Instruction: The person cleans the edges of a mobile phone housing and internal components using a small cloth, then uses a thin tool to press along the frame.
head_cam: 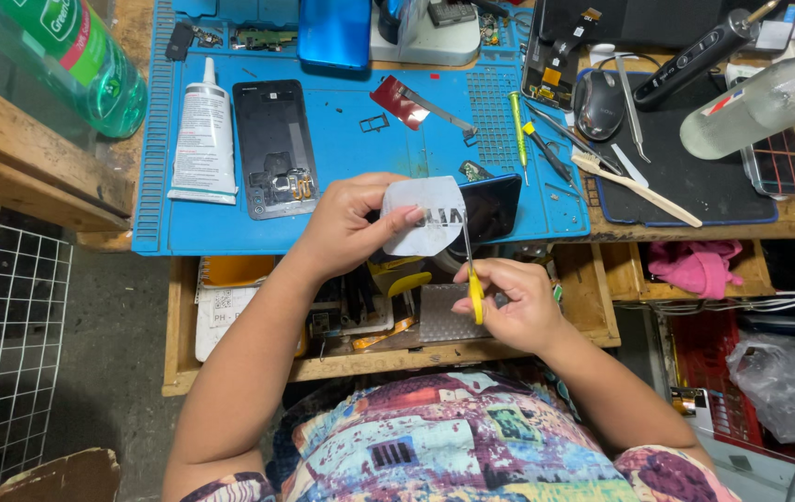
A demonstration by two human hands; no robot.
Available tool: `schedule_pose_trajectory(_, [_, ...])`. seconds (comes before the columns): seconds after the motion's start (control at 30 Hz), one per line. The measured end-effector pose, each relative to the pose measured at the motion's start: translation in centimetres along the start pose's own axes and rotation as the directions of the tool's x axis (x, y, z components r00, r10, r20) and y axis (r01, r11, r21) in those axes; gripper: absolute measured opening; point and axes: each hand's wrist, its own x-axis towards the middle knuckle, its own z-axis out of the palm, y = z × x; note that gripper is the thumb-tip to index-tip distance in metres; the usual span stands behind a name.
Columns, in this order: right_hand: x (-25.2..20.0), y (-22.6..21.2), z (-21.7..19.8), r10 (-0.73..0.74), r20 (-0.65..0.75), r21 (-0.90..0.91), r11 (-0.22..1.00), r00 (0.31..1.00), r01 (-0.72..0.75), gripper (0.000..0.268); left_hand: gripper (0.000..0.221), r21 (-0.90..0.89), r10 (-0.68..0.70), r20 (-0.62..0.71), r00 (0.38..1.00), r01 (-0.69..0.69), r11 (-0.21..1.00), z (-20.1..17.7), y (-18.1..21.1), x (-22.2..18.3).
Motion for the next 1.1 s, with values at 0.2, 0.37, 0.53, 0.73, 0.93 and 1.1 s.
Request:
schedule_pose_trajectory(0.2, [0.6,0.3,0.2,0.002,0.005,0.066,0.998,1.000,-0.003,0.028,0.017,-0.006,0.005,0.084,0.996,-0.005,1.000,0.2,-0.4,0.0])
schedule_pose_trajectory(0.37, [0.5,0.8,0.2,0.051,-0.019,0.062,0.997,0.999,-0.050,0.029,0.018,0.045,-0.010,0.077,0.997,0.006,0.999,0.1,-0.4,0.2])
schedule_pose_trajectory(0.53, [0.5,1.1,-0.3,0.042,-0.025,-0.007,0.999,0.999,-0.042,0.027,0.017,0.065,-0.004,0.064,0.998,0.000,0.998,0.2,-0.4,0.3])
schedule_pose_trajectory(0.73, [1.1,1.5,-3.5,-0.077,0.095,0.071,0.995,0.992,0.071,0.028,0.017,0.067,-0.015,0.065,0.998,0.010,0.998,0.2,-0.5,0.2])
schedule_pose_trajectory(0.93, [2.5,0.3,-4.7,0.027,0.174,-0.022,0.999,0.984,-0.023,0.030,0.018,0.067,-0.036,0.074,0.997,0.031,0.997,0.2,-0.5,0.2])
schedule_pose_trajectory(1.1, [3.3,0.4,-5.4,-0.052,0.178,-0.072,0.995,0.983,0.065,0.032,0.018,0.064,-0.060,0.084,0.995,0.055,0.996,0.2,-0.1,0.3])
